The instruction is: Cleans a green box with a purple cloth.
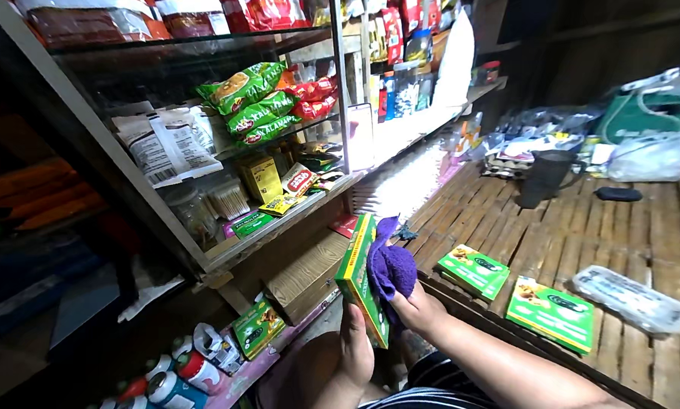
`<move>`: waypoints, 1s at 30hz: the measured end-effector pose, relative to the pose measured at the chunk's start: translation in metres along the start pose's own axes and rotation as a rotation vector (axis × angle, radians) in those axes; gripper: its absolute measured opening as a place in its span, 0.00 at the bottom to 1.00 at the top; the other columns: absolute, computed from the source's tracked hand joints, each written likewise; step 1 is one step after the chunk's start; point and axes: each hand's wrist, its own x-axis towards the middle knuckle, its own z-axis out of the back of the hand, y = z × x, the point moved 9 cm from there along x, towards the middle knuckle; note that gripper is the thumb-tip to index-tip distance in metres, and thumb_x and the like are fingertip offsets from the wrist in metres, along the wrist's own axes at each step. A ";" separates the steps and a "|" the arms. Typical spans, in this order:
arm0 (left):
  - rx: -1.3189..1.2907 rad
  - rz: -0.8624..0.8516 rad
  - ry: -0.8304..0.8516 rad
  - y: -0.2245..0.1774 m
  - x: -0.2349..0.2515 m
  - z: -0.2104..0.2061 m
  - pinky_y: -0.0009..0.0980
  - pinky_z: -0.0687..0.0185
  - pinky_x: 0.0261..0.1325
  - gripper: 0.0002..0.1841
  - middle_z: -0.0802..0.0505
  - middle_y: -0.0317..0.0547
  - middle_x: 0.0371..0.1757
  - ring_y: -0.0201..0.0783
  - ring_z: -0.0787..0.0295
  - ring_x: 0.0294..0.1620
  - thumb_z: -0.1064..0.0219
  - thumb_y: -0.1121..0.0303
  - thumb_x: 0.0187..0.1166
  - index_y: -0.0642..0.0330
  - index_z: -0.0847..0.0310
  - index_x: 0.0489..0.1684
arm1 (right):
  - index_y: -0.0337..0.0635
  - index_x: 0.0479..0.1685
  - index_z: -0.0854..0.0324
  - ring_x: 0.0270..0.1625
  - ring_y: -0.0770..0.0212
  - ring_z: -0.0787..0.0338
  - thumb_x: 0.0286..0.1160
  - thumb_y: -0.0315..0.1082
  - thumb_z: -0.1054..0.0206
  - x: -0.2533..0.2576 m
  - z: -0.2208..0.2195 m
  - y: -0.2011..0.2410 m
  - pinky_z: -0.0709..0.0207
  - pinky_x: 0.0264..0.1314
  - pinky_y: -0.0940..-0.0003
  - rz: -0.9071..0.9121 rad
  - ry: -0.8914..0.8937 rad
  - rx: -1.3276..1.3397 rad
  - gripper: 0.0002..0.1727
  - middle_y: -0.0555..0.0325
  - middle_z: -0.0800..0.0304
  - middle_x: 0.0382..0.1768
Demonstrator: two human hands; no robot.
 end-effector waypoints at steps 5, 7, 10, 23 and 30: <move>-0.090 -0.059 -0.098 -0.011 0.003 0.013 0.31 0.24 0.77 0.44 0.14 0.30 0.67 0.23 0.21 0.72 0.48 0.28 0.75 0.53 0.38 0.81 | 0.35 0.82 0.35 0.86 0.67 0.33 0.89 0.60 0.51 -0.005 -0.022 0.029 0.43 0.92 0.64 0.114 0.123 -0.015 0.39 0.45 0.29 0.82; -0.109 -0.083 -0.110 -0.017 0.004 0.015 0.30 0.22 0.74 0.39 0.12 0.27 0.64 0.22 0.19 0.69 0.49 0.29 0.76 0.49 0.35 0.77 | 0.34 0.84 0.36 0.90 0.59 0.38 0.88 0.62 0.51 -0.010 -0.032 0.033 0.48 0.95 0.56 0.172 0.146 0.019 0.41 0.42 0.34 0.86; -0.108 -0.095 -0.107 -0.025 0.004 0.016 0.26 0.21 0.73 0.36 0.10 0.21 0.61 0.18 0.18 0.67 0.49 0.29 0.76 0.44 0.31 0.74 | 0.36 0.82 0.34 0.92 0.58 0.43 0.88 0.59 0.51 -0.015 -0.040 0.046 0.55 0.97 0.54 0.260 0.195 0.012 0.38 0.43 0.37 0.87; -0.268 0.134 0.090 -0.024 -0.003 -0.002 0.20 0.20 0.64 0.34 0.12 0.32 0.55 0.17 0.16 0.57 0.51 0.40 0.88 0.66 0.34 0.73 | 0.40 0.82 0.31 0.89 0.55 0.36 0.86 0.62 0.55 -0.011 -0.044 0.078 0.54 0.95 0.50 0.378 0.337 -0.063 0.39 0.43 0.29 0.83; 0.227 0.229 0.176 -0.036 -0.025 -0.004 0.14 0.26 0.63 0.21 0.15 0.64 0.58 0.24 0.19 0.60 0.46 0.83 0.79 0.91 0.36 0.68 | 0.40 0.79 0.32 0.95 0.53 0.49 0.88 0.58 0.52 -0.002 -0.028 0.087 0.60 0.97 0.51 0.389 0.325 -0.155 0.34 0.41 0.39 0.88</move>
